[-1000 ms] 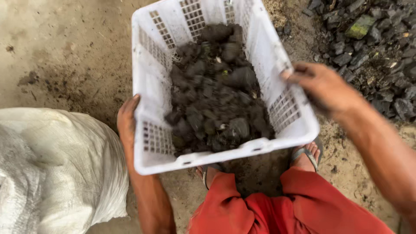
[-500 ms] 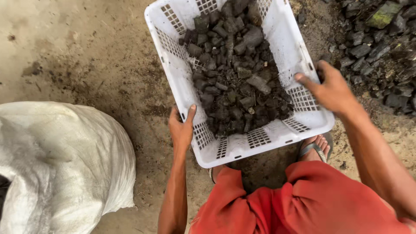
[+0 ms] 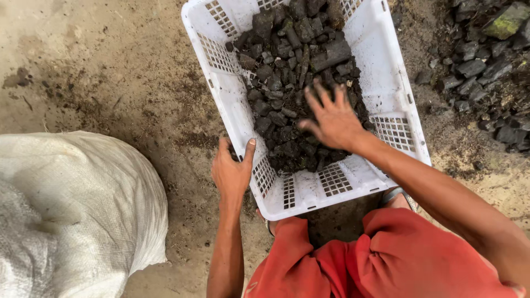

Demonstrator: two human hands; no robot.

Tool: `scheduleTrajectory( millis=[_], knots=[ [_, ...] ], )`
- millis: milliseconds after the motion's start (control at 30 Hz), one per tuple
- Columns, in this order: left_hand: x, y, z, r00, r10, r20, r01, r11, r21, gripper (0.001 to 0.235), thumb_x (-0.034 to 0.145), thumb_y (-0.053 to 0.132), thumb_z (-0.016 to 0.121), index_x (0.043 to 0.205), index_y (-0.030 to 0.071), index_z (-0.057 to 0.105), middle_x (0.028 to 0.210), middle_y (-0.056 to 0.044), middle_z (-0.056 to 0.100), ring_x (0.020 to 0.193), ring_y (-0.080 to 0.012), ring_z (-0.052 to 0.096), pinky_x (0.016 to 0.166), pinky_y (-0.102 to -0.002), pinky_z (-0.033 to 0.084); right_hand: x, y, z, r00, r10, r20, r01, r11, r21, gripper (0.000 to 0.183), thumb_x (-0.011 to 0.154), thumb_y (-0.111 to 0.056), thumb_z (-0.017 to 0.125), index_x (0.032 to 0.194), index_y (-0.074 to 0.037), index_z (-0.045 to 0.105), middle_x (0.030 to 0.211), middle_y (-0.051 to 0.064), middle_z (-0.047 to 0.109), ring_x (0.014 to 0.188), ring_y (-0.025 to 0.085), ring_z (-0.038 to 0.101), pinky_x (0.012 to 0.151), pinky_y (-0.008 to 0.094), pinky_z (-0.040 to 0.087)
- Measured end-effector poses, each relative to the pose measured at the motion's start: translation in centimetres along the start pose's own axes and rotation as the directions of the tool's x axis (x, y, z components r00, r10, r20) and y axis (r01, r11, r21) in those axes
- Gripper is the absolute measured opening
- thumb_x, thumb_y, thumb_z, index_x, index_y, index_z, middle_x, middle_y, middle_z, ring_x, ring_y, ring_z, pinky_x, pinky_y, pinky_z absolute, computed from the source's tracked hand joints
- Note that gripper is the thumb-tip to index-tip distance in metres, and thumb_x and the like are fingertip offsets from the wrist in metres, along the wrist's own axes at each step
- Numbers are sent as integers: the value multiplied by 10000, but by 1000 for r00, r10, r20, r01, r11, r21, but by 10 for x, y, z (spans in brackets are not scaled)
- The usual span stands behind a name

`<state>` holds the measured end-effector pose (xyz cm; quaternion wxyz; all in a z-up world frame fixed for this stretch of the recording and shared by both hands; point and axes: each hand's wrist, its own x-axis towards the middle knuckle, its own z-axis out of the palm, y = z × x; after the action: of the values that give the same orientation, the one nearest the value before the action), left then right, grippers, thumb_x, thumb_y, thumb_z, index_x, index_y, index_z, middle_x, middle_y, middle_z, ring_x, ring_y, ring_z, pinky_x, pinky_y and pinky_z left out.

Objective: The person sorts small dark coal pieces from a pile on the ground into a white plastic crate. They repeatedly pick up handfuls of coal, sift through them to remove debris, and place the coal into the crate. The person also transfers some coal from a white sack into the crate.

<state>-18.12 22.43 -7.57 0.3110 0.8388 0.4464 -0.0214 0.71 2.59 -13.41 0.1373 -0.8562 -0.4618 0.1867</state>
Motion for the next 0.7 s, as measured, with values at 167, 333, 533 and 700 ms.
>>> scheduleTrajectory(
  millis=[167, 333, 533, 700],
  knots=[
    [2, -1, 3, 958, 212, -194, -210, 977, 30, 723, 917, 469, 756, 1372, -14, 469, 1274, -241, 617, 1167, -371, 614, 952, -521, 495, -41, -11, 17, 971, -137, 197, 158, 982, -98, 746, 945, -508, 599, 1499, -60, 376, 1565, 197, 358, 1518, 414, 224, 1192, 621, 275],
    [2, 12, 6, 865, 394, -312, -410, 912, 16, 654, 983, 432, 723, 1415, 4, 483, 1415, -224, 521, 1357, -367, 461, 1138, -533, 383, -68, 5, 10, 917, -122, 379, 254, 913, -320, 579, 914, -224, 636, 1465, -130, 489, 1508, 74, 445, 1423, 350, 352, 1062, 563, 424],
    [3, 45, 18, 816, 546, -190, -573, 808, -139, 415, 1020, 391, 677, 1266, 64, 609, 1364, -137, 626, 1317, -299, 569, 1142, -496, 440, -63, 23, -1, 973, 25, 229, 15, 985, -170, 299, 981, -172, 640, 1267, -102, 687, 1151, 70, 669, 1159, 312, 534, 1036, 486, 486],
    [23, 83, 39, 804, 595, 6, -588, 795, -148, 305, 982, 343, 682, 1175, 107, 663, 1259, -76, 680, 1186, -269, 624, 1033, -460, 482, -56, 48, 8, 962, 267, 50, -271, 936, 225, 201, 1019, -206, 670, 1152, -63, 717, 1085, 138, 712, 999, 321, 661, 1285, 536, 320]
  ],
)
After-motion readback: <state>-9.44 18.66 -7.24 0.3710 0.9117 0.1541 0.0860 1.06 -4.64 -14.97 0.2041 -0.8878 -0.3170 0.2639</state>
